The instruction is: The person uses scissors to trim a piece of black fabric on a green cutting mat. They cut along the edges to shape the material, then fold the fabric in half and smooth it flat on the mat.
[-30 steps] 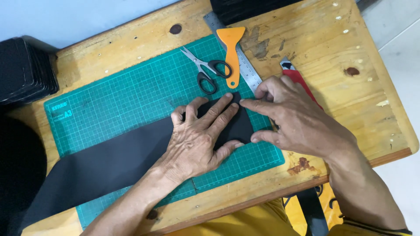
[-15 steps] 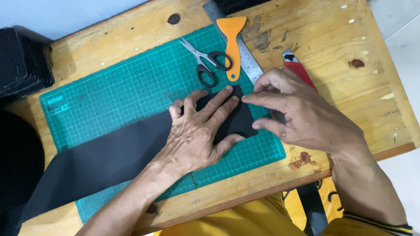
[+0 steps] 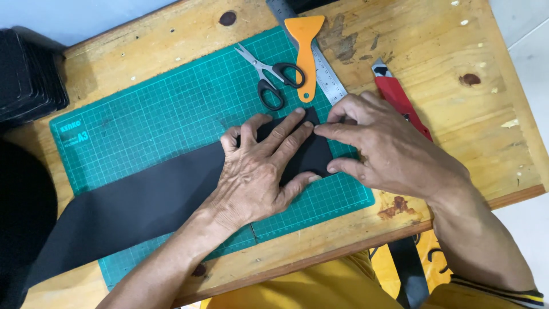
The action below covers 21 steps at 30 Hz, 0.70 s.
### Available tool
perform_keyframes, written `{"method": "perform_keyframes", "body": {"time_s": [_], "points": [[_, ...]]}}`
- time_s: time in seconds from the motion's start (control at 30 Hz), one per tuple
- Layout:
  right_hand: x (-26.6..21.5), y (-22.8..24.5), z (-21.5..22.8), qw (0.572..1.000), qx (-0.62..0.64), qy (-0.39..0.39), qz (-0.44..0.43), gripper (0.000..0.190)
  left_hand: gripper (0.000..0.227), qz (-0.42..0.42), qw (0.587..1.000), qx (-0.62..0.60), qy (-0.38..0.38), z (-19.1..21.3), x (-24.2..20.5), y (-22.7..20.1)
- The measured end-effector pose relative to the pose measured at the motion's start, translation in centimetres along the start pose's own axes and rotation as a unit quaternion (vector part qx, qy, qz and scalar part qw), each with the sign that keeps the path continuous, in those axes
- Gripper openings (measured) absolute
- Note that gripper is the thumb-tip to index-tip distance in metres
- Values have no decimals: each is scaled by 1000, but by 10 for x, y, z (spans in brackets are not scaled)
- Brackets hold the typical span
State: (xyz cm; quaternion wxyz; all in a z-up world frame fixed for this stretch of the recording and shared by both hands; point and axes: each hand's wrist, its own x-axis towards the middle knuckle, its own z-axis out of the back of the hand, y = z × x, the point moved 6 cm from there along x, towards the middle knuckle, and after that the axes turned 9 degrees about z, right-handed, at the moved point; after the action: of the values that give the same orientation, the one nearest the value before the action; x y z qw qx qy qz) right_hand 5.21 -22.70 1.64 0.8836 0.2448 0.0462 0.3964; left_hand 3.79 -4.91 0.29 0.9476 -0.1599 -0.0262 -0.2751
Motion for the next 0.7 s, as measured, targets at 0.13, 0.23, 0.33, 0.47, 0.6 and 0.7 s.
{"method": "perform_keyframes", "body": {"time_s": [0.13,0.23,0.33,0.47,0.6,0.7], "points": [[2,3,4,1000,17,-8,-4,62,71,-1,1000,-8,-1,0,0,0],[1,3,4,1000,14,-8,0,64,71,0,1000,-3,-2,0,1,0],[1,2,2,1000,8,0,-3,65,71,-2,1000,-8,-3,0,0,0],[0,2,2,1000,10,-3,-2,65,71,0,1000,-5,-6,1,0,-1],[0,3,2,1000,5,-11,7,64,71,3,1000,1,-4,0,0,0],[-2,1,0,1000,-1,-5,6,65,72,3,1000,2,-1,0,0,0]]}}
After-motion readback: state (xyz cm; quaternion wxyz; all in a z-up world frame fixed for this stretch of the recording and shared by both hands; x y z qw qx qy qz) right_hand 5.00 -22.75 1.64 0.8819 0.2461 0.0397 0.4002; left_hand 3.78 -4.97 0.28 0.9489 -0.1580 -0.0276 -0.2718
